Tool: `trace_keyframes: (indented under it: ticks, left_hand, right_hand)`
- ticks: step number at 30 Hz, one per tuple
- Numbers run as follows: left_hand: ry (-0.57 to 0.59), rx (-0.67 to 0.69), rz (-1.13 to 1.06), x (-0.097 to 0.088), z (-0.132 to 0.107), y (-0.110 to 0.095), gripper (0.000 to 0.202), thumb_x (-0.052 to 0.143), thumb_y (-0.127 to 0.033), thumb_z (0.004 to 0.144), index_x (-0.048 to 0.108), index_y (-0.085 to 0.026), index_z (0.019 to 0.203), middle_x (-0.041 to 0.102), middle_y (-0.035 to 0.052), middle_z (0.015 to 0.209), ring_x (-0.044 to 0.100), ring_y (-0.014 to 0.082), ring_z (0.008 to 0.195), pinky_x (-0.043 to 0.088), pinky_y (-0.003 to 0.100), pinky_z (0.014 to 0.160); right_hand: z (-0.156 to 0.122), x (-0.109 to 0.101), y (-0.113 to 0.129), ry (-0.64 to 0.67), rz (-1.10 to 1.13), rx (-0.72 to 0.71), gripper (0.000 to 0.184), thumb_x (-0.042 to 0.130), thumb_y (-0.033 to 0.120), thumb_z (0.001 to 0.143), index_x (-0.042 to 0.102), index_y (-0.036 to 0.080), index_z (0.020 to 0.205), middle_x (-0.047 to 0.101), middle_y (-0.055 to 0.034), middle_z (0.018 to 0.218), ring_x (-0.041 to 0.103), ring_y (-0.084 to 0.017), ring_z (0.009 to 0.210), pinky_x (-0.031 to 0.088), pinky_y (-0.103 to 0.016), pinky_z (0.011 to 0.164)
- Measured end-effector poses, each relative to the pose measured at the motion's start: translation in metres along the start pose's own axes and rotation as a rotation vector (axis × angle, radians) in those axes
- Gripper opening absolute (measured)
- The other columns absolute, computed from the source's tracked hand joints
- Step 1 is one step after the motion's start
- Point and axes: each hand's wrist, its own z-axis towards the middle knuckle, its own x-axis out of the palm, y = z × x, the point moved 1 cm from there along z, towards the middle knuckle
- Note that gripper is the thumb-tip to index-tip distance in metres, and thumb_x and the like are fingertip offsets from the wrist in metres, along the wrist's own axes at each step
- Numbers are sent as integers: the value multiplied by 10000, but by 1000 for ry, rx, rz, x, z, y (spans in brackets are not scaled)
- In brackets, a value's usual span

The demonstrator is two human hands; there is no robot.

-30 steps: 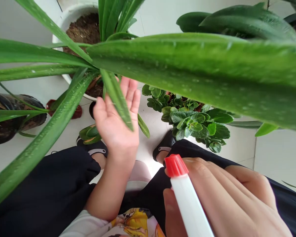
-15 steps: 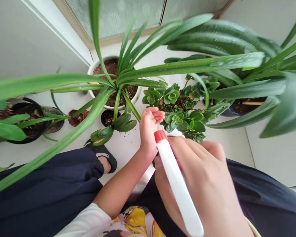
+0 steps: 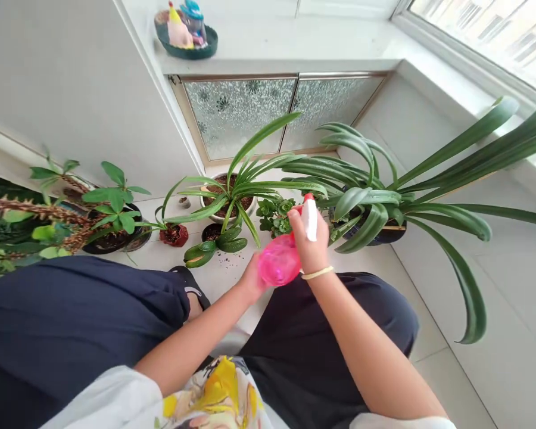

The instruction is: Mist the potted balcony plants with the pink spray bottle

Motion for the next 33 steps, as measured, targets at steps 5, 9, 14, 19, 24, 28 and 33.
trace_keyframes:
  ticks: [5,9,14,19,24,28,33]
  left_hand:
    - [72,-176,57,-41,-75,-22,648,430,-569,900,574,-83,1303,726,210,1019,723,353,831,559,435,671]
    - [-38,-117,-72,-66,-95,-25,650,402,-563,913,548,-60,1299,719,190,829,707,315,688,500,304,503]
    - [-95,-91,-173,-70,-87,-6,619,380,-556,903,549,-88,1270,704,162,789,682,290,640,472,282,471]
    - [-145,-46,-202,-64,-84,-4,640,388,-540,896,528,-79,1317,688,141,774,661,269,620,438,269,474]
    - [-189,97,-237,-56,-86,-7,649,341,-548,917,537,-73,1313,687,145,764,648,269,609,431,281,492]
    - [-192,197,-232,-50,-88,-1,624,330,-542,934,539,-89,1308,705,134,810,665,259,628,450,293,520]
    - [-171,245,-277,-45,-91,8,618,333,-539,938,548,-101,1317,715,138,866,686,270,687,483,319,573]
  right_hand:
    - [-35,43,-13,195,253,153,498,616,640,786,598,211,1037,678,-104,1058,641,-277,996,538,-422,856]
    - [-52,76,-22,386,302,172,653,725,603,681,559,198,1166,656,-130,1160,628,-282,1073,508,-428,955]
    - [-55,94,-37,328,137,231,471,678,559,689,613,178,957,669,-70,912,612,-233,863,499,-406,874]
    - [-50,100,-35,345,110,202,307,647,463,701,599,190,834,620,-30,791,586,-206,782,498,-393,830]
    - [-44,104,-25,473,281,143,466,706,504,714,609,220,1070,670,-73,1083,645,-250,1009,515,-436,944]
    - [-41,104,-17,577,359,94,653,663,617,761,557,247,1288,653,-98,1253,631,-267,1147,500,-466,1016]
    - [-43,102,-2,604,369,56,732,656,679,751,549,264,1344,647,-94,1279,636,-284,1162,504,-451,1020]
